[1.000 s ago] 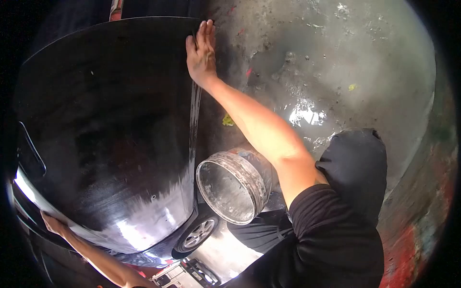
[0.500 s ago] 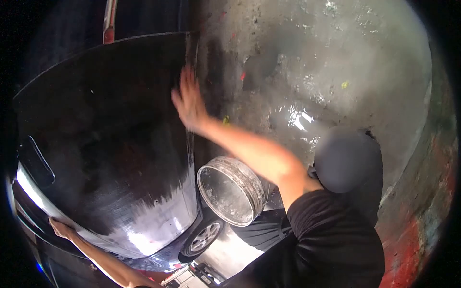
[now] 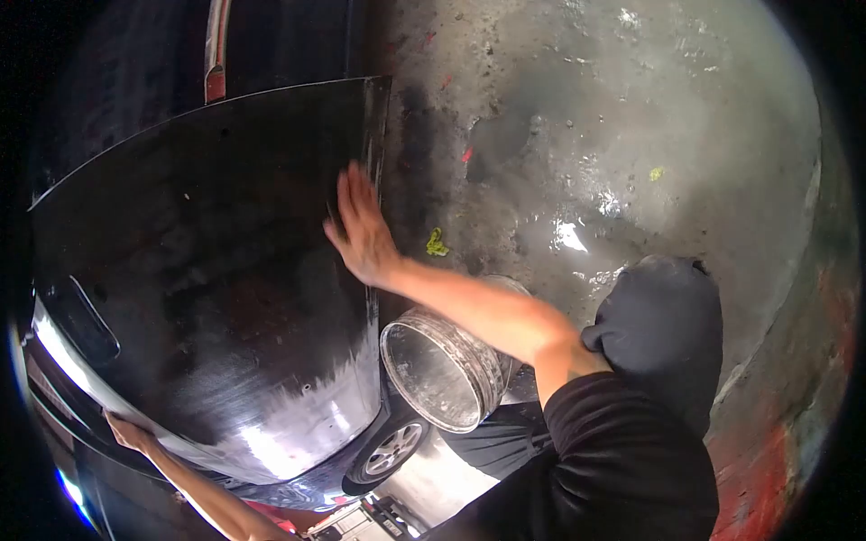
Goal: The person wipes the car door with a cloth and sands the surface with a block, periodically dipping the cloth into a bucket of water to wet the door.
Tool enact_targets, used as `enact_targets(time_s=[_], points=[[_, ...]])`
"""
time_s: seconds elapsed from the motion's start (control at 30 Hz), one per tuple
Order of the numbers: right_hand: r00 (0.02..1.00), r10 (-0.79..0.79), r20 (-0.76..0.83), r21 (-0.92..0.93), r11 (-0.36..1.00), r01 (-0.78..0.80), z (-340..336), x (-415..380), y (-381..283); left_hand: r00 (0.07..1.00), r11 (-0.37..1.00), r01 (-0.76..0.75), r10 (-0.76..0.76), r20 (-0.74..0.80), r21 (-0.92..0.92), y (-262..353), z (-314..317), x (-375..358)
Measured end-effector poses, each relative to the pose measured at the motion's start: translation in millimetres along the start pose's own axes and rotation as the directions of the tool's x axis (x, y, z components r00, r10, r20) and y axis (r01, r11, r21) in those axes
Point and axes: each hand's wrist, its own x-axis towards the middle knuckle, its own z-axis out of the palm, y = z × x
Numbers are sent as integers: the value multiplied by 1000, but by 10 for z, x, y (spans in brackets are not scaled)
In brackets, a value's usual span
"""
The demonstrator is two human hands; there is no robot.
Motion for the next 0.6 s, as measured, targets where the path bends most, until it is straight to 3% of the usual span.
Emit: enact_targets(time_s=[0.03, 0.07, 0.1, 0.2, 0.3, 0.37, 0.43, 0.5, 0.57, 0.6], points=[[985, 22, -172, 111, 994, -3, -190, 439, -52, 1000, 1000, -8, 8, 9, 3, 18, 25, 3], [939, 60, -338, 217, 976, 15, -378, 888, -56, 997, 996, 75, -74, 14, -38, 39, 52, -5], [920, 82, -382, 201, 980, -4, -511, 1233, -5, 988, 985, 157, -156, 21, -71, 58, 23, -1], [967, 62, -247, 202, 979, -11, -480, 1034, 89, 993, 992, 118, -117, 7, -44, 5, 29, 22], [997, 82, 12, 68, 994, -83, -182, 79, -19, 991, 984, 136, -136, 8, -119, 50, 49, -21], [991, 70, -111, 124, 991, -56, -148, 231, 89, 992, 988, 124, -126, -8, -93, 137, 22, -84], [948, 112, -297, 288, 957, -23, -489, 1027, 99, 995, 994, 100, -100, 1, -44, 118, 37, -47], [949, 152, -276, 234, 968, -87, -598, 1314, 159, 999, 998, 54, -54, -1, 10, -119, 22, 99], [964, 82, -254, 192, 981, -33, -357, 915, 270, 998, 998, 67, -67, -12, -14, -47, 21, 60], [983, 120, -140, 206, 975, -90, -188, 509, 266, 997, 996, 81, -81, -5, -28, 2, 41, 13]])
